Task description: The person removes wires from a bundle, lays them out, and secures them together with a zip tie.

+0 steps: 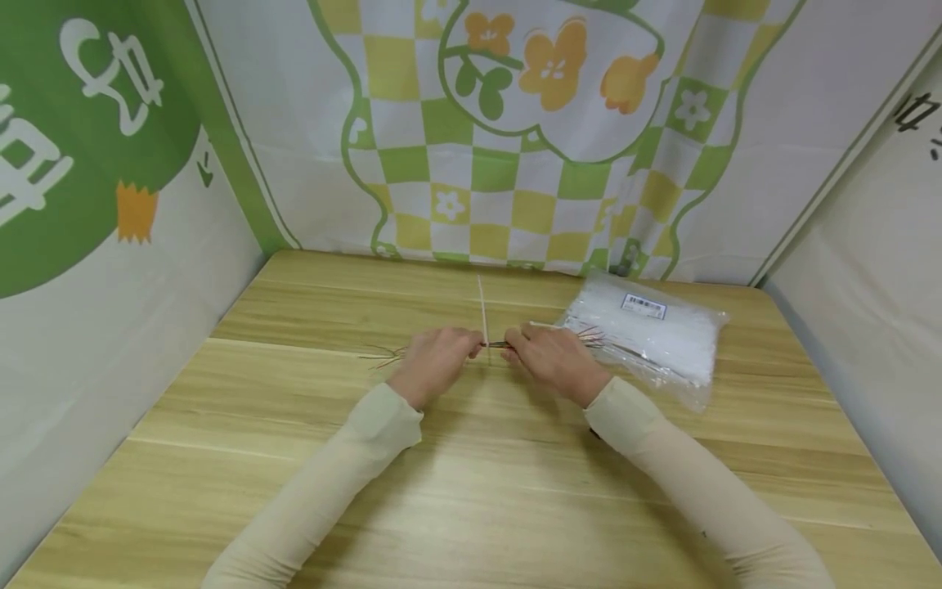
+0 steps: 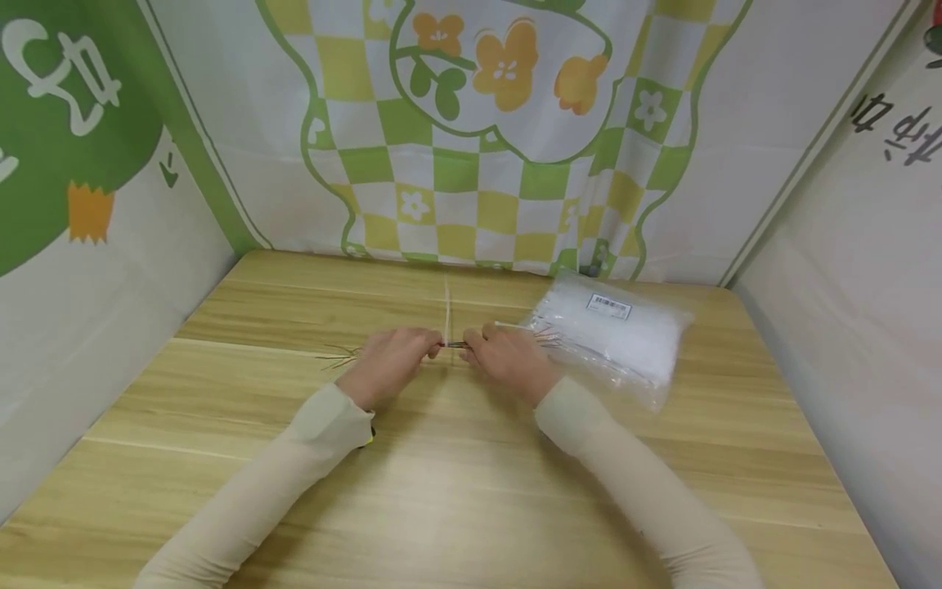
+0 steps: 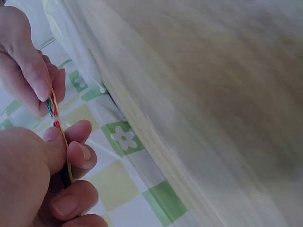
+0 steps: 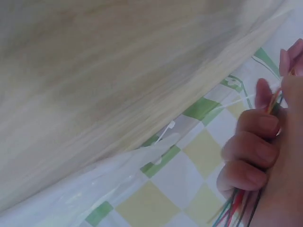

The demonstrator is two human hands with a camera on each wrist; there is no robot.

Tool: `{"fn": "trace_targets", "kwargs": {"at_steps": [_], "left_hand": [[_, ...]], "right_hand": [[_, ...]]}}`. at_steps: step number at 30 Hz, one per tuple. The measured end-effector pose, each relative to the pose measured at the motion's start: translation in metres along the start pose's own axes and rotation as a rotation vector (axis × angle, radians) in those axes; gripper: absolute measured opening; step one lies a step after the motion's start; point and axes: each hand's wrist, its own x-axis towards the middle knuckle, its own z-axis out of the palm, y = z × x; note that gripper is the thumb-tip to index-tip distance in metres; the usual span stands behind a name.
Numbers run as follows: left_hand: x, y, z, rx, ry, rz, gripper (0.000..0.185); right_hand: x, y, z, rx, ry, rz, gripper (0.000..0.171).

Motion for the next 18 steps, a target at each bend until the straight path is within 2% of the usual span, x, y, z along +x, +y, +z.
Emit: {"fn": "trace_targets", "kwargs": {"at_steps": [5, 10, 14, 18], "left_hand": [[-0.005, -0.005, 0.0, 0.04, 0.023, 0.018, 0.019], [-0.006, -0.008, 0.003, 0.052, 0.042, 0.034, 0.025], [-0.01, -0.014, 0.005, -0.012, 0.01, 0.073, 0.025], [-0.018, -0.027, 0.005, -0.054, -0.032, 0.069, 0.03]], "right_hand": [[-0.002, 0.004, 0.003, -0.004, 0.015, -0.043, 0.03], [-0.001, 0.007, 0.0, 0.053, -0.031, -0.105, 0.028], [0.0, 0.011, -0.004, 0.057, -0.072, -0.12, 0.026], [-0.006, 0.018, -0.003, 0.068, -0.108, -0.126, 0.027]]}}
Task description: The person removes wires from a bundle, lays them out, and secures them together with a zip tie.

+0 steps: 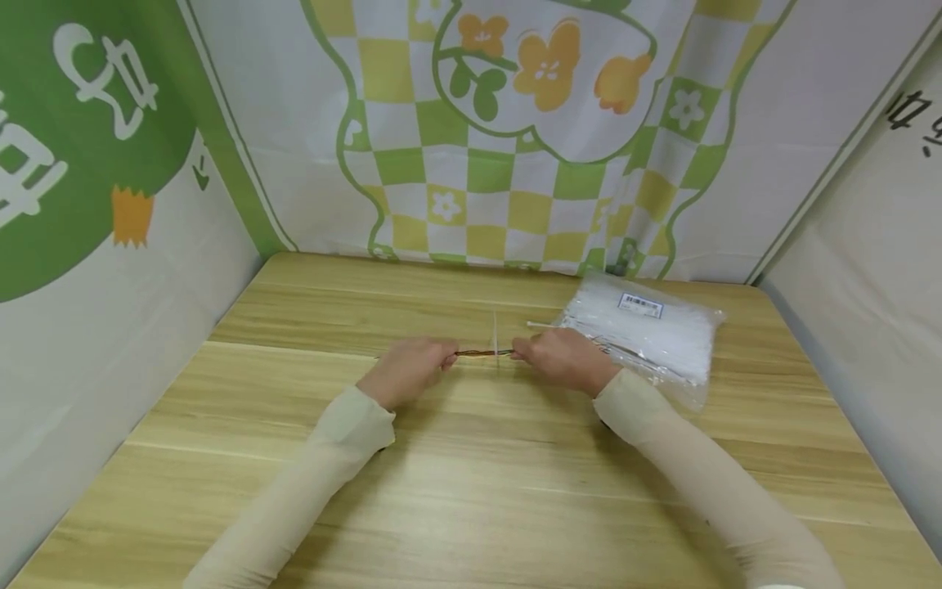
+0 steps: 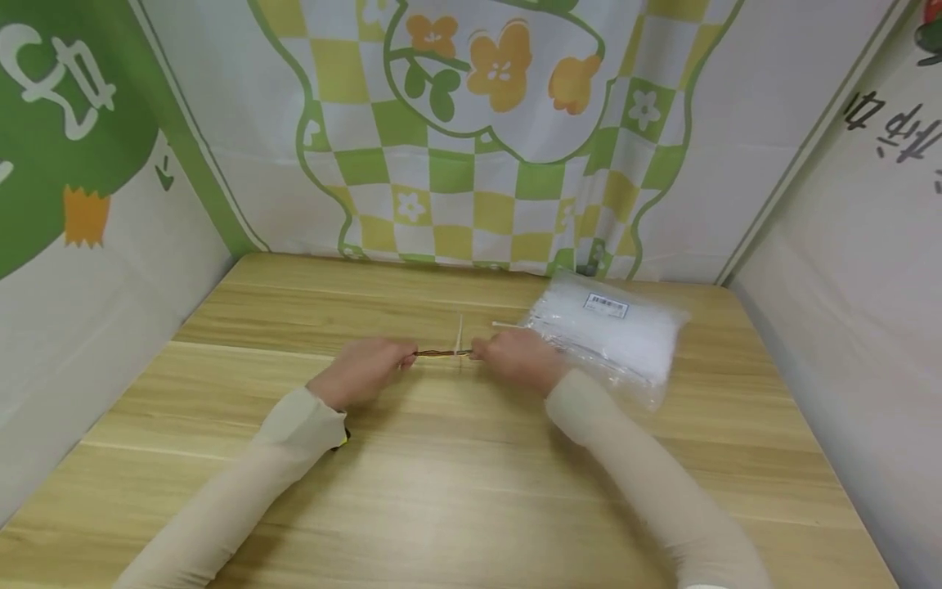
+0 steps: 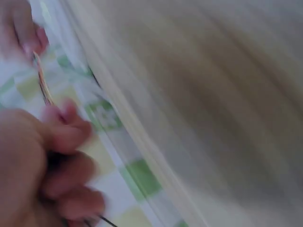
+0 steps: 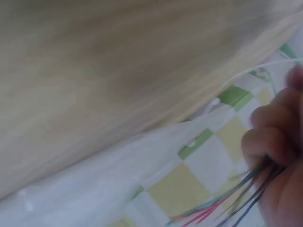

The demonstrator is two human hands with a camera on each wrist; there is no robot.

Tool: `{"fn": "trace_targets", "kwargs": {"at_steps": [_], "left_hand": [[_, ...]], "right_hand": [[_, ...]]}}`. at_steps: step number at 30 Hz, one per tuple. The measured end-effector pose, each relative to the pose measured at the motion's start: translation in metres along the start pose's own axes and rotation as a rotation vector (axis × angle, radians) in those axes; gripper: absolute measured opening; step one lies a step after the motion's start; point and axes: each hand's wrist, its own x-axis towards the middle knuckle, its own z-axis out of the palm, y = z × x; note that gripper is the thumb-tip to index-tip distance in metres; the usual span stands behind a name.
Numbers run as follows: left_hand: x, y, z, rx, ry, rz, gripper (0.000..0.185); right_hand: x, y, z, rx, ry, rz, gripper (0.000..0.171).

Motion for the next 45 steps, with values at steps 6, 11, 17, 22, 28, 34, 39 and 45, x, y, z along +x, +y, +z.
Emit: {"fn": "trace_targets", "kwargs": {"at_steps": [6, 11, 17, 22, 28, 34, 39, 45], "left_hand": [[-0.008, -0.012, -0.004, 0.008, -0.004, 0.004, 0.035], [-0.01, -0.014, -0.004, 0.027, 0.011, 0.013, 0.036], [-0.017, -0.021, -0.01, -0.03, -0.026, 0.033, 0.026], [-0.022, -0.032, -0.008, -0.101, -0.032, 0.036, 0.031], [-0.021, -0.031, -0.005, -0.07, -0.013, 0.062, 0.025], [-0.019, -0.026, -0.004, -0.078, -0.057, 0.084, 0.006], [-0.016, -0.021, -0.004, -0.011, -0.044, 0.079, 0.005], [-0.013, -0.015, -0.006, 0.039, -0.108, 0.031, 0.012]], "right_hand": [[-0.013, 0.007, 0.005, -0.035, -0.031, -0.024, 0.027], [-0.019, 0.008, 0.003, 0.064, 0.016, -0.024, 0.027], [-0.025, 0.012, -0.006, 0.061, -0.009, 0.048, 0.029], [-0.032, 0.02, -0.001, 0.073, 0.009, 0.02, 0.028], [-0.038, 0.02, 0.003, 0.097, -0.024, 0.019, 0.024], [-0.038, 0.017, 0.003, 0.086, -0.056, 0.062, 0.019], [-0.038, 0.016, 0.008, -0.109, 0.012, -0.017, 0.019], [-0.037, 0.014, 0.011, -0.205, 0.078, -0.055, 0.021]]}}
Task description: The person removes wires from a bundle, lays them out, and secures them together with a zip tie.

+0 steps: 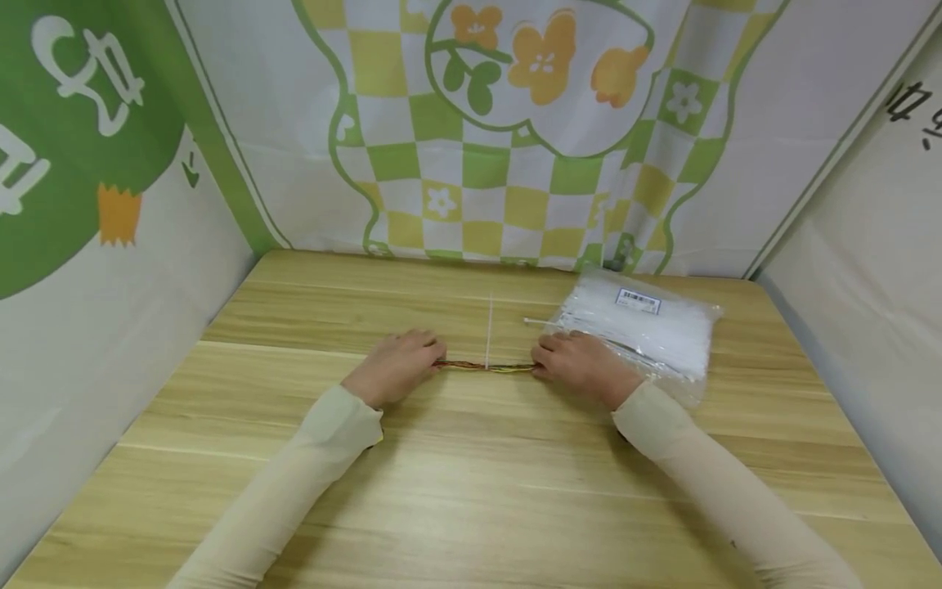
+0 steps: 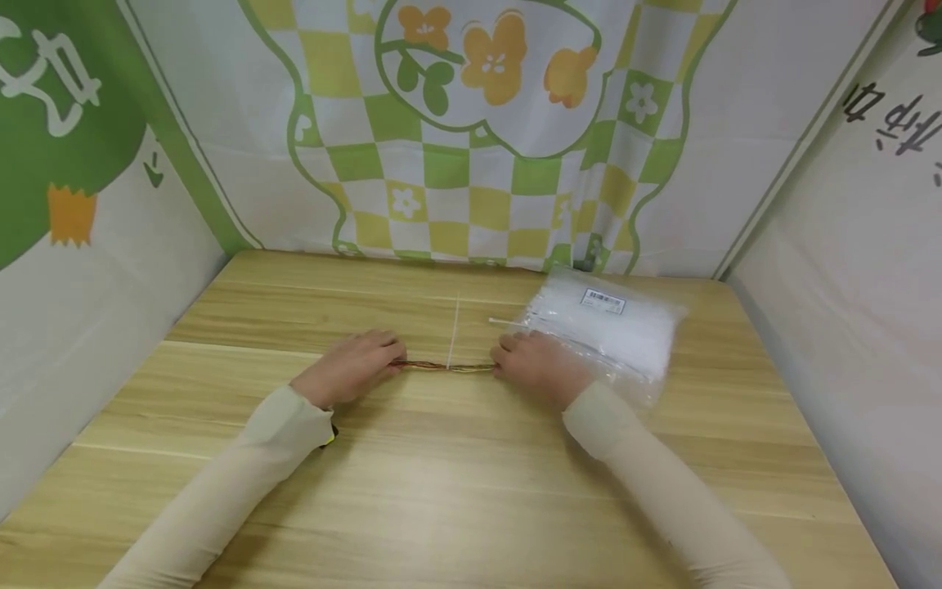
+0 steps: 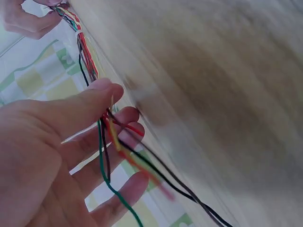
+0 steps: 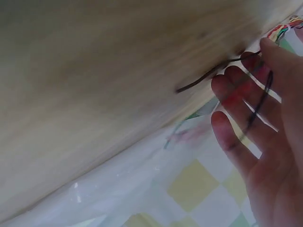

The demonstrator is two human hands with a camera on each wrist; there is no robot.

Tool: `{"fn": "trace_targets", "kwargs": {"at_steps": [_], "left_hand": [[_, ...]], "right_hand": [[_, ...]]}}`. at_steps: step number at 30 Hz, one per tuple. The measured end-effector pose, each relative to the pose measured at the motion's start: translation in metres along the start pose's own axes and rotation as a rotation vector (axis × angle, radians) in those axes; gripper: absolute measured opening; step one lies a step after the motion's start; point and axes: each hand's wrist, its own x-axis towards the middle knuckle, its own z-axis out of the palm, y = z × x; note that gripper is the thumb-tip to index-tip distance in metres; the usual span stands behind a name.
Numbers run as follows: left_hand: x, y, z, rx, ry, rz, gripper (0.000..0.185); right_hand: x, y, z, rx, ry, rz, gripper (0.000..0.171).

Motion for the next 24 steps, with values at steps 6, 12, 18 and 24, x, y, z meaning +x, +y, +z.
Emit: {"fn": "trace_targets", "kwargs": {"at_steps": [6, 12, 18, 24], "left_hand": [[0.001, 0.0, 0.003, -0.004, 0.045, 0.022, 0.018], [-0.003, 0.003, 0.001, -0.067, 0.056, 0.039, 0.036], [-0.015, 0.005, -0.009, -0.151, -0.006, -0.046, 0.067], [-0.032, 0.006, -0.015, -0.246, -0.019, -0.147, 0.082]], "right_hand": [[0.002, -0.004, -0.004, 0.038, -0.024, 0.047, 0.023], [0.0, -0.009, -0.018, 0.094, -0.042, 0.086, 0.024], [-0.004, -0.013, -0.039, 0.189, -0.05, 0.187, 0.035], [-0.016, -0.018, -0.061, 0.317, -0.159, 0.395, 0.058]]}}
